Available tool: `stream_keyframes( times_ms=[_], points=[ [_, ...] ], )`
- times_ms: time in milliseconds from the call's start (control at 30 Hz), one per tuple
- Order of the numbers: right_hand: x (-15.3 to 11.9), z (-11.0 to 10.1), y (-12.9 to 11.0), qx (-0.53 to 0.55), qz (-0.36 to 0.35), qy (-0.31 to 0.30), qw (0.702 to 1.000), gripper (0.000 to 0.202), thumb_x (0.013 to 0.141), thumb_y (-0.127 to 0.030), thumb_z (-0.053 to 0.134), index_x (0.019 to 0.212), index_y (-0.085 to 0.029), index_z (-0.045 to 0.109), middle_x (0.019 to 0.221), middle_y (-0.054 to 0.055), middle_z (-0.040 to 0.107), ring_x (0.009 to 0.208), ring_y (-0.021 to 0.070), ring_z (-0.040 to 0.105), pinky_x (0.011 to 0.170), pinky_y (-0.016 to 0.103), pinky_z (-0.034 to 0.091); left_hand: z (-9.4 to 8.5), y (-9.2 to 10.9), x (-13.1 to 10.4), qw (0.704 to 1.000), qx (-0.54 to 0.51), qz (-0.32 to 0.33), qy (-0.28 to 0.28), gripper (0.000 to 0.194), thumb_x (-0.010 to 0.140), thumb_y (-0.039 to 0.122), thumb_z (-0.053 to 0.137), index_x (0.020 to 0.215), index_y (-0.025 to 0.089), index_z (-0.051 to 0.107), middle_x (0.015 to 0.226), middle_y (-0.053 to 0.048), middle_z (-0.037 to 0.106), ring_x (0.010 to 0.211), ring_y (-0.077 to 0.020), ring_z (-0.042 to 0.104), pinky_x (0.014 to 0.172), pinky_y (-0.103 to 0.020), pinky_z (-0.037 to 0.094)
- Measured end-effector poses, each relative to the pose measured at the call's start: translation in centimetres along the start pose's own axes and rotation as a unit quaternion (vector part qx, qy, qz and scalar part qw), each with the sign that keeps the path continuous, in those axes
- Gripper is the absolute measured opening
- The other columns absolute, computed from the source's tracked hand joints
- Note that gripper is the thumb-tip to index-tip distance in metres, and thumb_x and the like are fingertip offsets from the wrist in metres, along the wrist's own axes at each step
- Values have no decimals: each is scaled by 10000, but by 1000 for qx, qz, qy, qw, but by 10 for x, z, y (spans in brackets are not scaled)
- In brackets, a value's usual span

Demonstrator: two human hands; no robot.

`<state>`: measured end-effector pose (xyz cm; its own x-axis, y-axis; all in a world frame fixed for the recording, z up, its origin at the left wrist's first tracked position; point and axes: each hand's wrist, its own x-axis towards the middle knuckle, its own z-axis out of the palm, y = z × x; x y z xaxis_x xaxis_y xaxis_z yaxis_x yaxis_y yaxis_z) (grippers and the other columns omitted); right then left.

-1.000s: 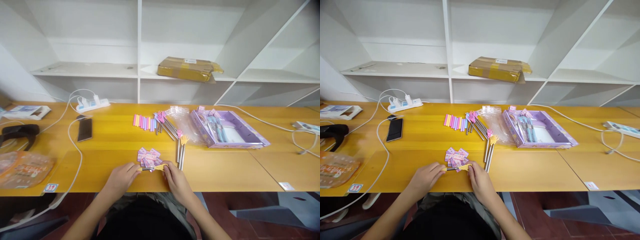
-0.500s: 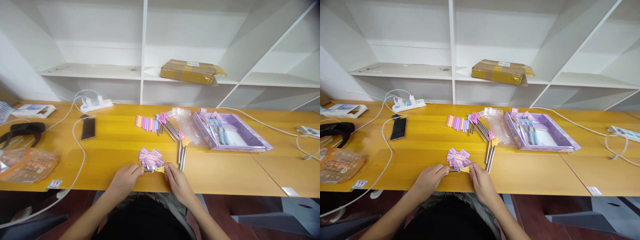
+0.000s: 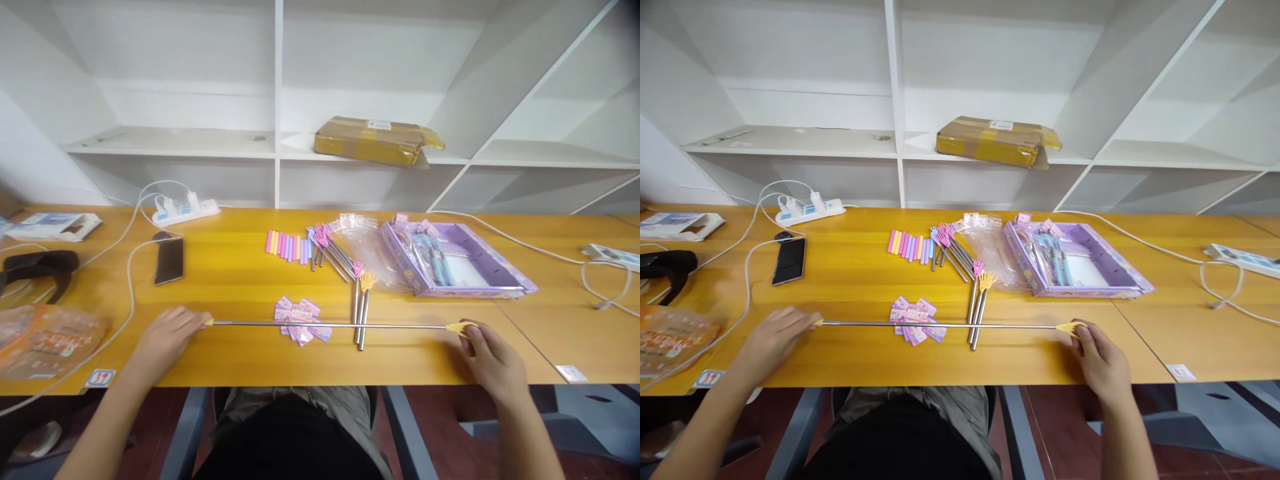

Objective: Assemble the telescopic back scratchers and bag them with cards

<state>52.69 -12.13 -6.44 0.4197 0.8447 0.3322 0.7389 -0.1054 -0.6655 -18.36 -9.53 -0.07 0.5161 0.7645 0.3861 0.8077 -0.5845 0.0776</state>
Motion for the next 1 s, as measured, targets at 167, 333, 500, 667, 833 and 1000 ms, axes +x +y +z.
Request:
stream_keyframes(
  times_ms=[167, 333, 500, 667, 833, 1000],
  points=[
    [-20, 12, 5, 1, 69, -3, 998, 678, 963, -865, 356, 827, -243, 588, 659, 39, 615, 605, 224, 595, 612, 361, 457, 38, 25, 7, 1000, -16, -14, -2, 289, 1115, 365, 488, 1155, 231, 741, 1058, -67, 788, 954, -229, 712, 903, -374, 537],
    [-19, 20, 1, -49, 74, 19, 996, 659, 962, -833, 357, 929, -230, 621, 759, 77, 693, 672, 252, 632, 669, 364, 450, 47, 22, 9, 996, -62, -52, 49, 314, 1098, 459, 541, 1074, 212, 733, 1009, -53, 786, 927, -208, 727, 877, -343, 550],
    [-18, 21, -1, -93, 77, 16, 993, 509, 987, -677, 380, 941, -234, 627, 779, 92, 711, 704, 271, 642, 672, 363, 417, 41, 18, 10, 996, -72, -59, 16, 326, 1104, 457, 525, 1084, 221, 749, 1055, -55, 791, 973, -216, 728, 893, -354, 547],
    [-18, 21, -4, -101, 77, 22, 992, 475, 968, -644, 395, 944, -230, 627, 770, 100, 703, 686, 273, 625, 652, 361, 407, 40, 25, 13, 998, -41, -23, 35, 321, 1115, 419, 513, 1095, 211, 756, 1044, -62, 809, 939, -215, 733, 883, -355, 544],
    [-26, 18, -18, -86, 63, 37, 994, 505, 1006, -669, 336, 883, -235, 564, 765, 99, 684, 659, 245, 596, 674, 369, 422, 28, 23, 6, 993, 35, 26, 109, 186, 1080, 286, 589, 1105, 211, 757, 1001, -64, 828, 843, -219, 729, 804, -364, 528],
    [-24, 11, -48, -84, 88, 49, 991, 551, 1009, -698, 337, 1004, -211, 595, 783, 96, 695, 672, 244, 625, 682, 357, 440, 7, 29, 8, 992, 33, 80, 97, 154, 1071, 233, 598, 1145, 210, 731, 982, -60, 816, 792, -209, 719, 778, -352, 538]
  ],
)
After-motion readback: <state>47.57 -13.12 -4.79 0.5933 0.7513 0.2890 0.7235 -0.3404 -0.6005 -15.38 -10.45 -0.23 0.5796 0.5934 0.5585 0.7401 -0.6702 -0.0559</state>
